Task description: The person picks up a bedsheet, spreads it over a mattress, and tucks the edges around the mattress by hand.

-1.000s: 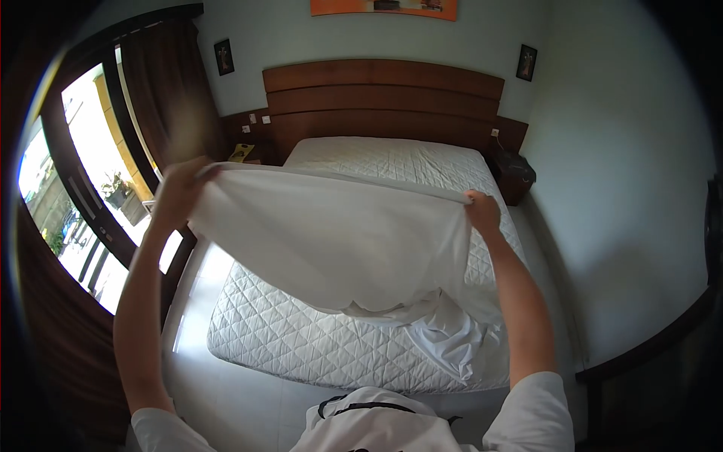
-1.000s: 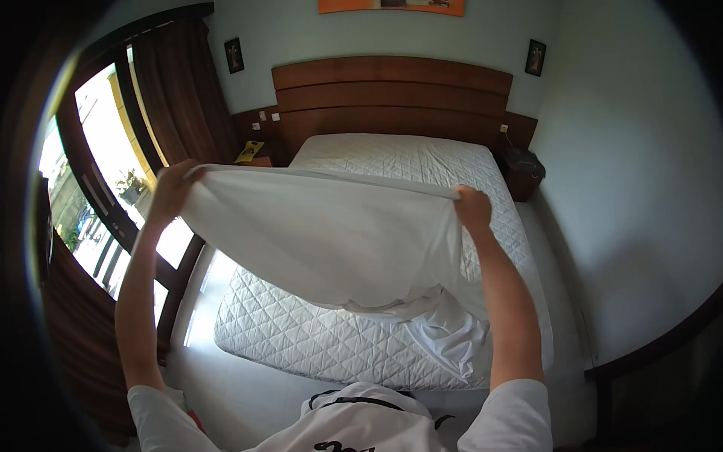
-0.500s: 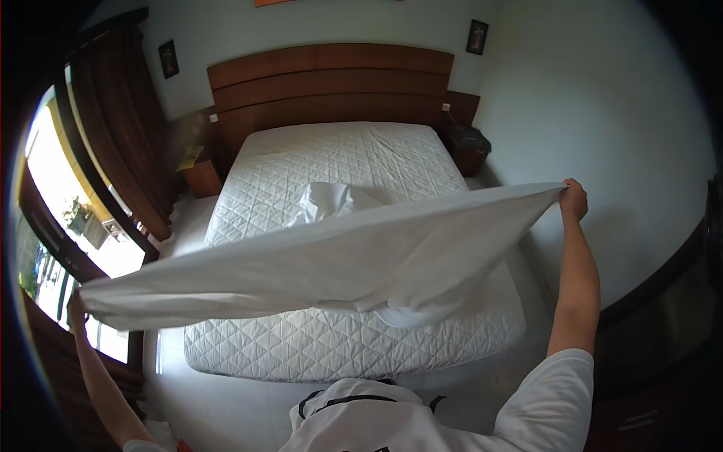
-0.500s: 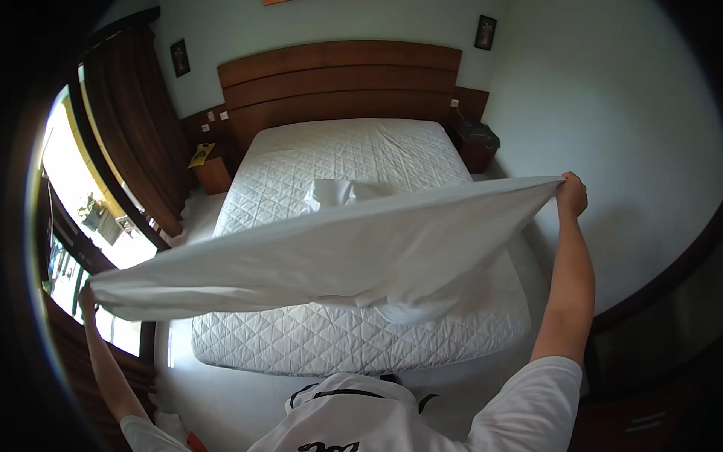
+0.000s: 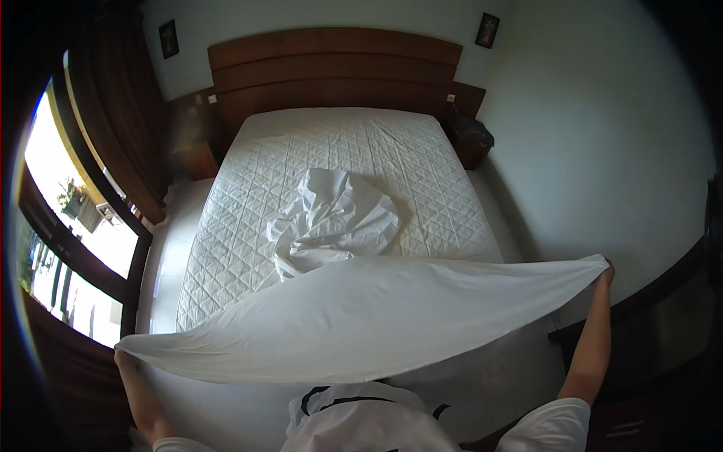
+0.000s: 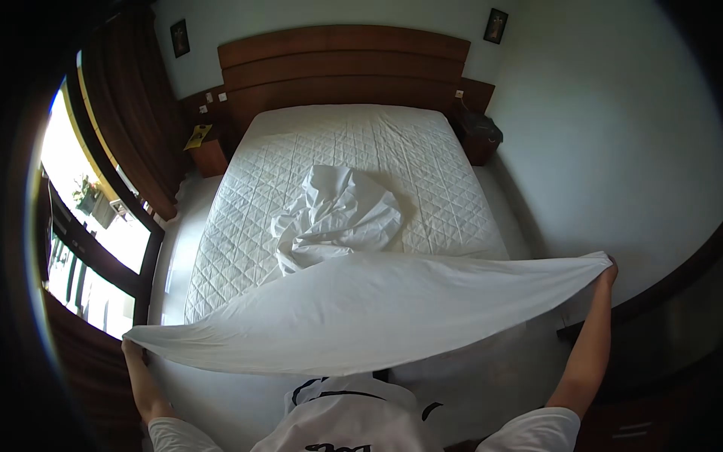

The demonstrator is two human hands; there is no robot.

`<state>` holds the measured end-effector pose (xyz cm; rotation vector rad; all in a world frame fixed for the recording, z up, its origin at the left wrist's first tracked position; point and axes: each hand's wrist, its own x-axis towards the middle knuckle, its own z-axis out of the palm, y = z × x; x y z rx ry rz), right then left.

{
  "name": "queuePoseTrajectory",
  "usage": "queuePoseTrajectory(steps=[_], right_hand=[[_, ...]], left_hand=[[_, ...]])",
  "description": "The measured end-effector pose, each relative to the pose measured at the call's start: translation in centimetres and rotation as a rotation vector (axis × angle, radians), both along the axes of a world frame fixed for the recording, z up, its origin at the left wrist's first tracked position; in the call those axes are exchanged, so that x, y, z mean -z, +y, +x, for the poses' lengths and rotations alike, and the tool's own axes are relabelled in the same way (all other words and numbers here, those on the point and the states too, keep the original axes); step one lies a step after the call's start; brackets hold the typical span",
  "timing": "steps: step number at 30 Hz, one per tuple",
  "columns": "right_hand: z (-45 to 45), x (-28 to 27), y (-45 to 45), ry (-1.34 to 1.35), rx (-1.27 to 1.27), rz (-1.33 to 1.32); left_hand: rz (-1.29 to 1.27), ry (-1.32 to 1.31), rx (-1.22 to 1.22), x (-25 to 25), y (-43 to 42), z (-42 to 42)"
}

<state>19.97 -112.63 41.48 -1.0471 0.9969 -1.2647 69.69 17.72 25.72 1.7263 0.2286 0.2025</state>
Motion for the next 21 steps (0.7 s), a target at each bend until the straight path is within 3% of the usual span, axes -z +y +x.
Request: queuePoseTrajectory(steps=[3, 5, 6, 7, 9, 14, 19, 21], right_hand=[[0.9, -0.1, 3.7, 0.090, -0.157, -0.106], [2.6, 1.9, 8.7, 0.695, -0.141, -0.466], [3.8, 1.8, 13.0, 1.226, -0.108, -0.788], [3.6, 3.9, 13.9, 1.397, -0.145, -0.895], [4.4, 6.4, 16.2, 1.386, -0.339, -0.587], [5.2, 8.9, 17.7, 1.541, -0.473, -0.530], [6.6, 11.3, 17.2, 1.557, -0.512, -0.592], [7.5, 14.0, 16.4, 1.495, -0.577, -0.478]], left_hand=[[-0.173, -0.033, 0.001, -0.8, -3.7, 1.8], [-0.225, -0.002, -0.159, 0.8, -6.4, 3.5], [-0.179, 0.023, -0.250, 2.9, -6.4, 4.3], [-0.050, 0.089, -0.265, 3.7, -8.0, 3.8], [0.114, 0.191, -0.278, 6.2, -10.6, 3.1], [0.537, 0.228, -0.058, 4.4, -17.9, 1.7], [0.599, 0.234, 0.007, 4.6, -20.5, 2.9], [0.604, 0.277, 0.068, 5.8, -21.7, 3.1]])
